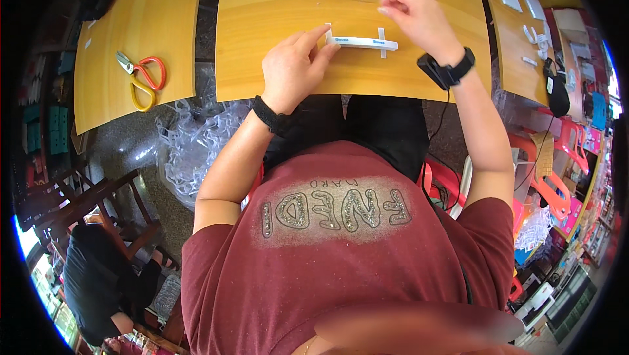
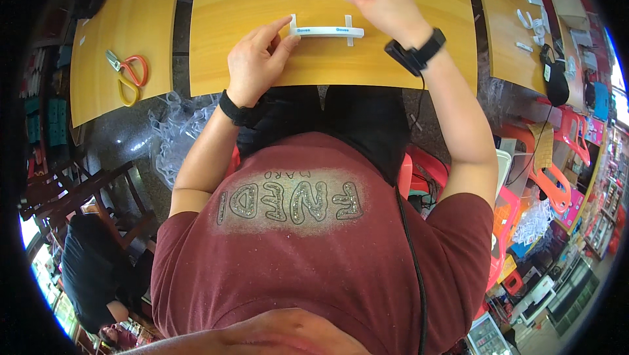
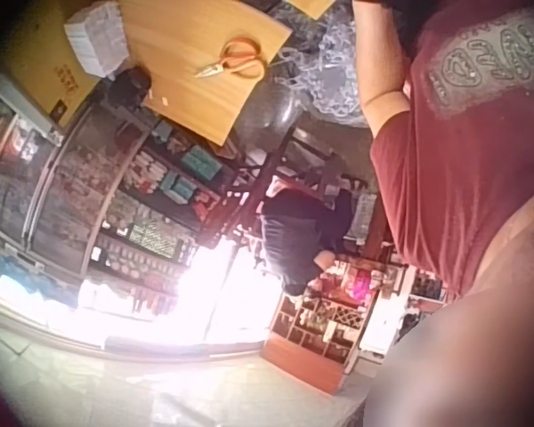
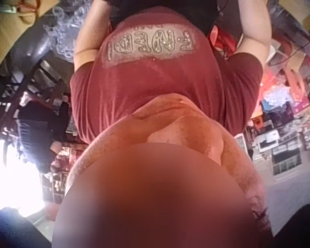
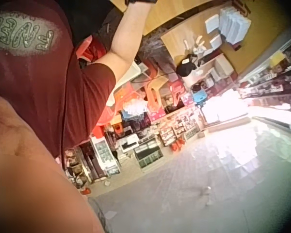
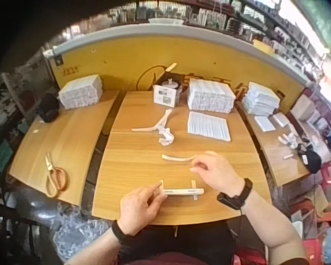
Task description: Assembling and folding small white paper strips with adhesive backing at a workbench.
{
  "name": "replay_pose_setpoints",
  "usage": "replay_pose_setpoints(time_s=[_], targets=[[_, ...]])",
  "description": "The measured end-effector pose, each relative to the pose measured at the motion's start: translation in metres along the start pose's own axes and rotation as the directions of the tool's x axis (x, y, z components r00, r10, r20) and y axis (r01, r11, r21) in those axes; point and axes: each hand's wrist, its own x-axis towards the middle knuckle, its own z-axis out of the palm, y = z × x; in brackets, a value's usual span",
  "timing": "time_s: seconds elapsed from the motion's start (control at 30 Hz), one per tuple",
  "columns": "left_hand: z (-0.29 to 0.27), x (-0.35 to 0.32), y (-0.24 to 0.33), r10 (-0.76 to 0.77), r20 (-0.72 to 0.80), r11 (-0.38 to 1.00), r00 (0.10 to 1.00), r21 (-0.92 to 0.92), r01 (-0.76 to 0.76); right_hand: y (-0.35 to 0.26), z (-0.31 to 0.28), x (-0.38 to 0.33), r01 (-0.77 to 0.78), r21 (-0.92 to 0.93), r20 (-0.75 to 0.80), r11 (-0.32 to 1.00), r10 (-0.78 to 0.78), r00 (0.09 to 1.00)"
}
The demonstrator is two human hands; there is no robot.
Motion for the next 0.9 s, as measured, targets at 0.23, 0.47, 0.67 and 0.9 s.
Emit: replay_pose_setpoints(time_s=[0.23,0.47,0.67,0.9], targets=[[0.003,-0.003,-0.006,-0.012,-0.002,0.999,1.000,-0.041,0.012,0.009,0.034,0.043,0.252,-0.224,-0.049,0.942,-0.269,0.962],[0.005,-0.008,-0.009,-0.037,-0.114,0.988,0.993,-0.153,0.020,-0.029,-0.002,0.003,-0.212,0.543,0.270,0.812,0.070,0.960],[0.005,-0.012,-0.010,0.113,-0.156,0.988,0.981,-0.088,-0.128,-0.045,0.003,-0.021,-0.391,0.597,0.448,0.700,0.113,0.887],[0.006,-0.012,-0.010,0.152,-0.155,0.984,0.976,-0.068,-0.164,-0.053,0.012,-0.013,-0.464,0.458,0.462,0.758,0.242,0.853]])
